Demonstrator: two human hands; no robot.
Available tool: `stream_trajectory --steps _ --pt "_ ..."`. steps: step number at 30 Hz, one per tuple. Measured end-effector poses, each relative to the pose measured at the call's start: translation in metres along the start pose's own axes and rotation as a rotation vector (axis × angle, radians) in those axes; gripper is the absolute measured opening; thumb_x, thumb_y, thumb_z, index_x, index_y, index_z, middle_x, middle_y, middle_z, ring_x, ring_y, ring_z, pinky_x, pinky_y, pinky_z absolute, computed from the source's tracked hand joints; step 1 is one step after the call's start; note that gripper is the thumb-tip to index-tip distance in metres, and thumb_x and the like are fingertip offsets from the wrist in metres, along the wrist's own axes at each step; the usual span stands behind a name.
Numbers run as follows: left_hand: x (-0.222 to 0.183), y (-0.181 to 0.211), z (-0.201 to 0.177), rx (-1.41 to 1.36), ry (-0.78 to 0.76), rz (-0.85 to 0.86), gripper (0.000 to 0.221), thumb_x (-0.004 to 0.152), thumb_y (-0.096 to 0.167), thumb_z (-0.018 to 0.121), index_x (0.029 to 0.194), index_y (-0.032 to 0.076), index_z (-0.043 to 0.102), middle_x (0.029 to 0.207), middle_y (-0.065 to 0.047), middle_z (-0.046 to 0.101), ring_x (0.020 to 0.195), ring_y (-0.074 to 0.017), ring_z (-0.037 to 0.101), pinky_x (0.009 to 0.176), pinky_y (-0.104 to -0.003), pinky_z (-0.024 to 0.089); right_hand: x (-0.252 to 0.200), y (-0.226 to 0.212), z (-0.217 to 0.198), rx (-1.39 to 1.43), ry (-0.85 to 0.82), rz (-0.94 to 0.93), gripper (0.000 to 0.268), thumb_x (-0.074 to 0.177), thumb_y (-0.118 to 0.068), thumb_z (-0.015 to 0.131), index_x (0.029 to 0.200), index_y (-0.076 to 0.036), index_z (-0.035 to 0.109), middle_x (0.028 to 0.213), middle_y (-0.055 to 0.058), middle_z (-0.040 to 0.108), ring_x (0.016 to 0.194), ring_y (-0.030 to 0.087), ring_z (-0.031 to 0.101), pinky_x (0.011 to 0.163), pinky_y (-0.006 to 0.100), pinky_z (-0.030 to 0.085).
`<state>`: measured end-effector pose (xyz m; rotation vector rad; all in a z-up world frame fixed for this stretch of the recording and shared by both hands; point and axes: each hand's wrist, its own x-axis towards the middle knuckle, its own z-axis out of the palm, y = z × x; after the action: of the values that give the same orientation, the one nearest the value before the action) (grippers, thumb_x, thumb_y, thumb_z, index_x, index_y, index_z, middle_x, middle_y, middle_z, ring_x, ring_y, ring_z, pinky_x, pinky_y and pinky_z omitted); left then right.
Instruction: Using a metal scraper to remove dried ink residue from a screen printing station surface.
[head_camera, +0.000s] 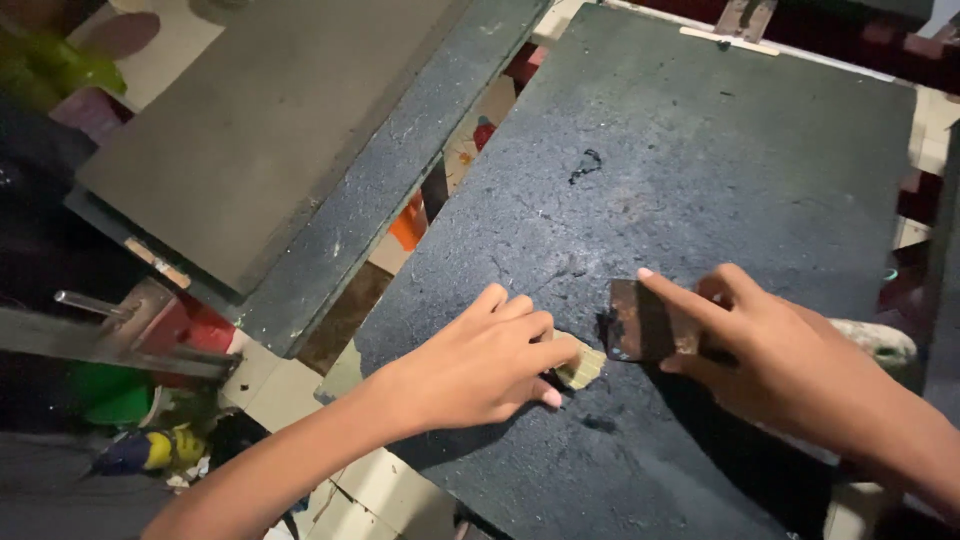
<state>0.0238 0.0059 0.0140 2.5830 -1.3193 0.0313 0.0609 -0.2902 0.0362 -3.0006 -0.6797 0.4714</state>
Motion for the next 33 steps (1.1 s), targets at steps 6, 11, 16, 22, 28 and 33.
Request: stream_trajectory --steps 6,11,16,22,28,33 --pt "-0.002 0.001 0.014 -0.036 0.284 0.028 0.014 0.094 0.013 0.079 0.087 0.019 0.068 0.08 0.0 0.053 0.072 -0.0217 0.045 0.073 -0.039 0.029 0.009 -0.003 -0.001 -0.032 0.231 -0.257 0.07 0.092 -0.047 0.064 0.157 -0.033 0.044 0.086 0.009 0.056 0.059 0.035 0.062 0.05 0.048 0.049" --pt "-0.006 0.018 0.026 0.182 0.444 -0.004 0.023 0.104 0.019 0.064 0.084 0.01 0.054 0.104 -0.008 0.061 0.079 -0.0272 0.051 0.069 -0.041 0.033 0.038 -0.022 0.009 -0.144 0.617 -0.429 0.021 0.101 -0.04 0.061 0.105 -0.02 0.063 0.075 0.004 0.063 0.049 0.032 0.065 0.041 0.045 0.049" --pt "-0.006 0.019 0.032 0.369 0.624 0.058 0.026 0.104 0.019 0.059 0.079 0.014 0.057 0.075 -0.002 0.047 0.066 -0.0235 0.047 0.063 -0.036 0.034 0.08 -0.036 0.013 -0.225 0.932 -0.57 0.029 0.095 -0.047 0.065 0.075 -0.026 0.06 0.062 -0.004 0.055 0.05 0.021 0.064 0.052 0.036 0.049" --pt "-0.007 0.02 0.032 0.376 0.658 0.079 0.031 0.106 0.019 0.057 0.075 0.014 0.059 0.073 -0.001 0.047 0.065 -0.0216 0.046 0.064 -0.036 0.031 0.097 -0.055 0.019 -0.183 0.764 -0.656 0.038 0.097 -0.05 0.058 0.066 -0.028 0.064 0.059 -0.006 0.064 0.051 0.02 0.068 0.055 0.035 0.052" --pt "-0.008 0.022 0.025 0.302 0.556 0.07 0.033 0.108 0.012 0.057 0.076 0.011 0.05 0.074 -0.006 0.042 0.072 -0.026 0.045 0.068 -0.038 0.03 0.1 -0.075 0.019 -0.351 0.646 -0.822 0.054 0.107 -0.049 0.056 0.062 -0.021 0.065 0.062 -0.004 0.067 0.046 0.023 0.064 0.051 0.04 0.048" --pt "-0.009 0.023 0.021 0.286 0.563 0.079 0.032 0.108 0.011 0.057 0.077 0.011 0.053 0.074 -0.006 0.047 0.072 -0.0266 0.048 0.068 -0.039 0.032 0.104 -0.077 0.027 -0.385 0.743 -0.868 0.055 0.108 -0.035 0.061 0.055 -0.021 0.058 0.054 -0.004 0.056 0.041 0.021 0.055 0.048 0.036 0.035"
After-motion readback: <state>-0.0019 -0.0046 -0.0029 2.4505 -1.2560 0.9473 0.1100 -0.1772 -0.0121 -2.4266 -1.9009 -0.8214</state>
